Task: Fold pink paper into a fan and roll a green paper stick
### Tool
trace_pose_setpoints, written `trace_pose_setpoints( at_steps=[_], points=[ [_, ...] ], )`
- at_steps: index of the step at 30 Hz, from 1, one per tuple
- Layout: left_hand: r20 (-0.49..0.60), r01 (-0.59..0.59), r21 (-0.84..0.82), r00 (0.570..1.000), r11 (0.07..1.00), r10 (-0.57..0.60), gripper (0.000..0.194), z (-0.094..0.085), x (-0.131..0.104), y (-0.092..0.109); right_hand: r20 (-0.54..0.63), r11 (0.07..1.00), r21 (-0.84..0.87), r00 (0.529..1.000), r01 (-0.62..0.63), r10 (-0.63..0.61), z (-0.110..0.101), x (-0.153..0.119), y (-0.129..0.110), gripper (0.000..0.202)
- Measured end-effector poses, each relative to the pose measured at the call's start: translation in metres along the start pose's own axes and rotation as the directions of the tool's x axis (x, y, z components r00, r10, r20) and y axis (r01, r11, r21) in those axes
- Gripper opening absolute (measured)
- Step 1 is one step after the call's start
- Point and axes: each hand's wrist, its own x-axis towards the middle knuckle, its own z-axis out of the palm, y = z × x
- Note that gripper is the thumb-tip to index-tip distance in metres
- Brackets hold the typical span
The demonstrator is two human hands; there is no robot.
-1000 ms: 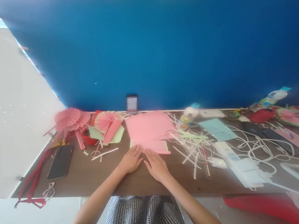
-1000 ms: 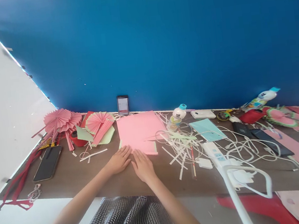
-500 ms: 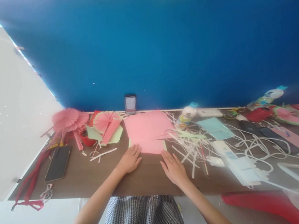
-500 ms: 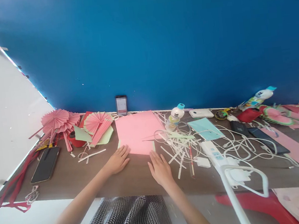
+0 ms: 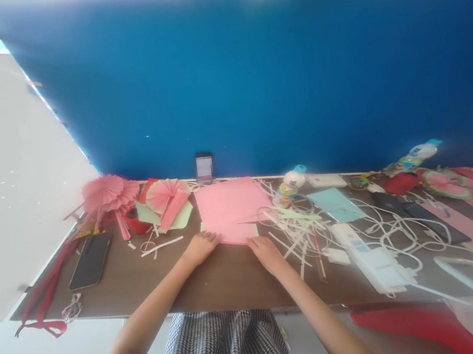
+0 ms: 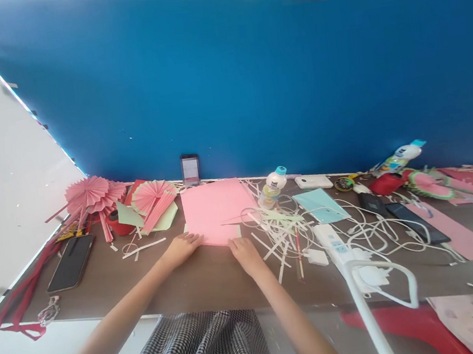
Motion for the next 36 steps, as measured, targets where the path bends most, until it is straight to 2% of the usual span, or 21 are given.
trace_pose_setpoints(
  at_steps=[3,6,9,11,13,15,18,21,25,31,36],
  points=[
    [0.029,-0.042,0.001,0.999,0.999,0.042,0.026,-0.009,0.001,-0.002,0.0,0.996,-0.062,0.998,0.062,-0.062,0.001,0.004,0.002,0.04],
    [0.04,0.016,0.007,0.999,1.0,-0.016,0.021,-0.018,0.004,0.0,-0.024,0.998,-0.016,0.998,0.062,-0.062,-0.003,0.007,0.002,0.035],
    [-0.005,0.106,-0.034,0.994,0.994,-0.107,0.027,-0.031,0.006,0.001,-0.072,0.986,0.164,0.996,-0.044,0.056,-0.016,0.011,0.005,0.028],
    [-0.005,0.146,-0.148,0.989,0.978,-0.148,0.034,-0.043,0.009,-0.001,-0.065,0.936,0.324,0.984,-0.136,0.165,-0.027,0.015,0.011,0.028],
    [0.083,0.143,-0.319,0.989,0.937,-0.123,0.037,-0.054,0.012,-0.007,0.009,0.862,0.466,0.975,-0.202,0.224,-0.037,0.021,0.02,0.027],
    [0.145,0.127,-0.42,0.987,0.899,-0.071,0.037,-0.059,0.017,-0.014,0.113,0.804,0.547,0.972,-0.236,0.208,-0.041,0.028,0.03,0.027],
    [0.15,0.127,-0.332,0.985,0.935,-0.08,0.035,-0.052,0.025,-0.024,0.187,0.814,0.532,0.97,-0.231,0.152,-0.036,0.039,0.037,0.026],
    [0.137,0.115,-0.192,0.986,0.975,-0.089,0.031,-0.036,0.031,-0.029,0.162,0.882,0.435,0.979,-0.184,0.124,-0.02,0.046,0.036,0.022],
    [0.124,0.11,-0.123,0.988,0.986,-0.095,0.031,-0.022,0.029,-0.032,0.143,0.894,0.416,0.983,-0.167,0.117,-0.003,0.048,0.034,0.022],
    [0.089,0.015,-0.097,0.996,0.995,-0.006,0.029,-0.023,0.018,-0.041,0.108,0.895,0.429,0.99,-0.126,0.088,0.007,0.039,0.039,0.025],
    [0.06,-0.056,-0.086,0.996,0.995,0.061,0.025,-0.022,0.014,-0.044,0.041,0.935,0.353,0.999,0.006,-0.022,0.014,0.029,0.041,0.031]
  ],
)
